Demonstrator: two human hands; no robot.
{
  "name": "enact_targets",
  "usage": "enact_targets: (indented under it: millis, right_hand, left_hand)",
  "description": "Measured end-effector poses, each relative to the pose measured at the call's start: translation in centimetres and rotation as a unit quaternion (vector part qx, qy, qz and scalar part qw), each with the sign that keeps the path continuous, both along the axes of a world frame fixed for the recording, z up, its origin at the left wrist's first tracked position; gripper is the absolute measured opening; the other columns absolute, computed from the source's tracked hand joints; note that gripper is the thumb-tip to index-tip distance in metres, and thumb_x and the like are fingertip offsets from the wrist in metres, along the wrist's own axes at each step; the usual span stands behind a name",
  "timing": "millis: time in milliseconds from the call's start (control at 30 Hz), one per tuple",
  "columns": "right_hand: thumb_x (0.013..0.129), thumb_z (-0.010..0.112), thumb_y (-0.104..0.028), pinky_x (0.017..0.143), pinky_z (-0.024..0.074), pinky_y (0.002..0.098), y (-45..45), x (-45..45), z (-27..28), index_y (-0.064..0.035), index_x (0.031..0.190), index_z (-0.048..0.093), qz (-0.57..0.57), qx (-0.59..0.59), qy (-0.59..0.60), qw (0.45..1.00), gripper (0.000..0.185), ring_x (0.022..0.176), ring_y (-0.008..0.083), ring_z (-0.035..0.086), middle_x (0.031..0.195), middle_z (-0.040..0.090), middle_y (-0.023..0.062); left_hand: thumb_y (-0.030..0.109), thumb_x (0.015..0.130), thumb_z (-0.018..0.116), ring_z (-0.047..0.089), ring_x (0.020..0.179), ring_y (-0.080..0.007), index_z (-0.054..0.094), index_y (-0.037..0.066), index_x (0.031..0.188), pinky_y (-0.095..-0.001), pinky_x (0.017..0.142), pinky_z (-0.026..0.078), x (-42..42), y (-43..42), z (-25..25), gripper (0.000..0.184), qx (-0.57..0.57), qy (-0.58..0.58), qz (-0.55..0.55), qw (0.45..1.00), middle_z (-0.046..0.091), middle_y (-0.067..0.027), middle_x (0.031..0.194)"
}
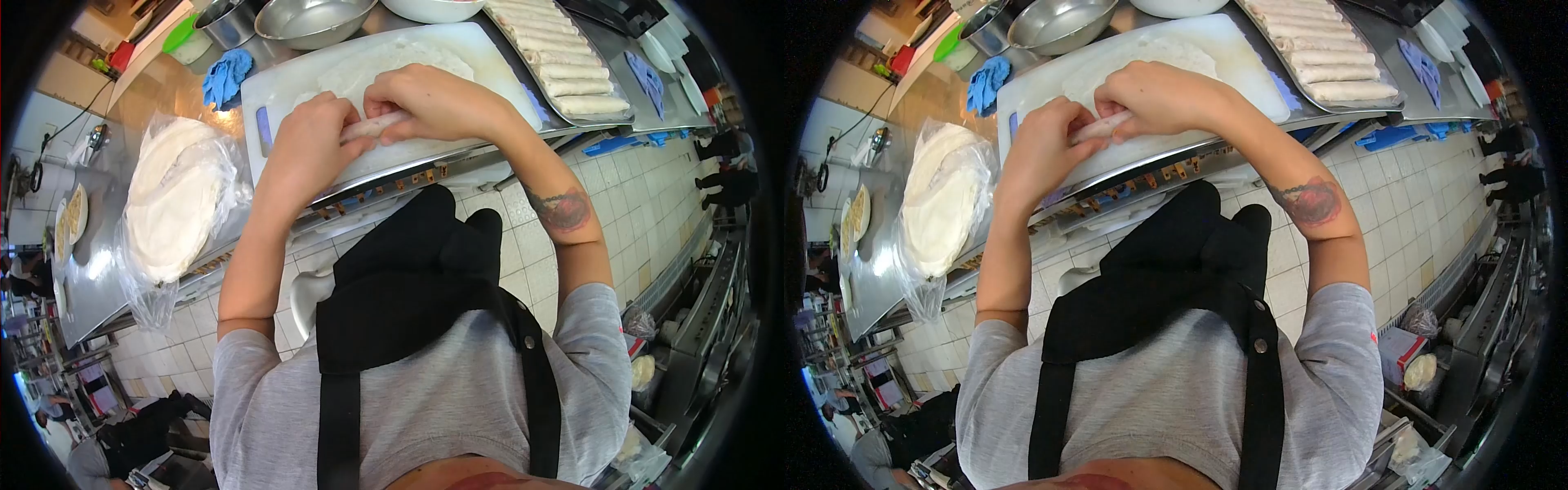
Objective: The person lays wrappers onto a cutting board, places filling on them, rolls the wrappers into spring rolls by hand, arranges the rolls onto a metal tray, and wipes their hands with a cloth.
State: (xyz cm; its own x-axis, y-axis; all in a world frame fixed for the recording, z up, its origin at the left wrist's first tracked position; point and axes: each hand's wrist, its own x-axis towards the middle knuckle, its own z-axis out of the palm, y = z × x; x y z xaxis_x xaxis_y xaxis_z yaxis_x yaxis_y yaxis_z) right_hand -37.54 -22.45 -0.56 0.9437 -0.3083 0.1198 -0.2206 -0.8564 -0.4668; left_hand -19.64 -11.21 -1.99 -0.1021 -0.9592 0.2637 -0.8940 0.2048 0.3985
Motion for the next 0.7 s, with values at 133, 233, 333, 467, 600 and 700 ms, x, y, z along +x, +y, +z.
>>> enact_targets:
  millis: [133, 233, 333, 467, 600, 700]
  right_hand:
    - [0.074, 0.080, -0.015, 0.072, 0.0483, 0.0424, 0.4, -0.1, -1.3, -0.0041, 0.092, 0.064, -0.007, -0.023, -0.047, 0.999, 0.026, 0.082, 0.0345, 0.063, 0.086, 0.065, 0.0118]
    - [0.075, 0.080, -0.016, 0.073, 0.0487, 0.0426, 0.5, -0.1, -1.4, -0.0042, 0.092, 0.064, -0.005, -0.040, -0.045, 0.998, 0.026, 0.083, 0.0345, 0.063, 0.088, 0.065, 0.0118]
    - [0.076, 0.079, -0.016, 0.075, 0.0496, 0.0430, 0.9, 0.5, -1.0, -0.0040, 0.093, 0.065, -0.007, -0.055, -0.042, 0.998, 0.025, 0.085, 0.0350, 0.063, 0.088, 0.065, 0.0122]
    - [0.077, 0.078, -0.015, 0.078, 0.0503, 0.0439, 1.8, 1.4, -1.8, -0.0031, 0.095, 0.066, -0.026, -0.062, -0.060, 0.996, 0.025, 0.087, 0.0355, 0.064, 0.090, 0.066, 0.0125]
    - [0.077, 0.077, -0.014, 0.079, 0.0511, 0.0435, 2.3, 0.6, -1.5, -0.0024, 0.098, 0.067, -0.032, -0.055, -0.056, 0.996, 0.026, 0.088, 0.0354, 0.064, 0.093, 0.066, 0.0126]
    - [0.077, 0.077, -0.012, 0.080, 0.0517, 0.0423, 1.2, -2.6, -1.7, -0.0023, 0.103, 0.068, -0.038, -0.098, -0.171, 0.980, 0.029, 0.090, 0.0340, 0.065, 0.098, 0.066, 0.0126]
  left_hand:
    - [0.011, 0.073, 0.080, 0.066, 0.080, -0.0319, 0.070, 0.000, 0.096, -0.0386, 0.073, 0.052, 0.4, 1.1, 0.6, 0.028, 0.016, 0.004, 0.014, 1.000, 0.068, -0.0159, 0.089]
    - [0.011, 0.074, 0.080, 0.067, 0.080, -0.0320, 0.070, 0.000, 0.097, -0.0386, 0.074, 0.052, 0.8, 1.0, 0.0, 0.028, 0.012, 0.023, 0.006, 1.000, 0.067, -0.0160, 0.090]
    - [0.010, 0.074, 0.080, 0.067, 0.081, -0.0319, 0.069, -0.001, 0.097, -0.0382, 0.074, 0.052, 0.6, 1.0, 0.2, 0.027, 0.029, 0.002, 0.017, 0.999, 0.068, -0.0162, 0.091]
    - [0.009, 0.074, 0.079, 0.067, 0.081, -0.0316, 0.069, -0.001, 0.098, -0.0381, 0.074, 0.052, 0.5, 1.1, 0.1, 0.028, 0.021, 0.015, 0.018, 1.000, 0.067, -0.0163, 0.090]
    - [0.008, 0.073, 0.080, 0.066, 0.079, -0.0303, 0.070, -0.001, 0.099, -0.0376, 0.074, 0.052, 0.6, 1.3, 0.3, 0.029, 0.030, 0.034, 0.012, 0.999, 0.067, -0.0160, 0.090]
    - [0.006, 0.073, 0.080, 0.065, 0.078, -0.0284, 0.069, 0.000, 0.102, -0.0365, 0.074, 0.052, 0.9, 1.4, 0.1, 0.032, 0.003, 0.046, -0.004, 0.999, 0.066, -0.0146, 0.087]
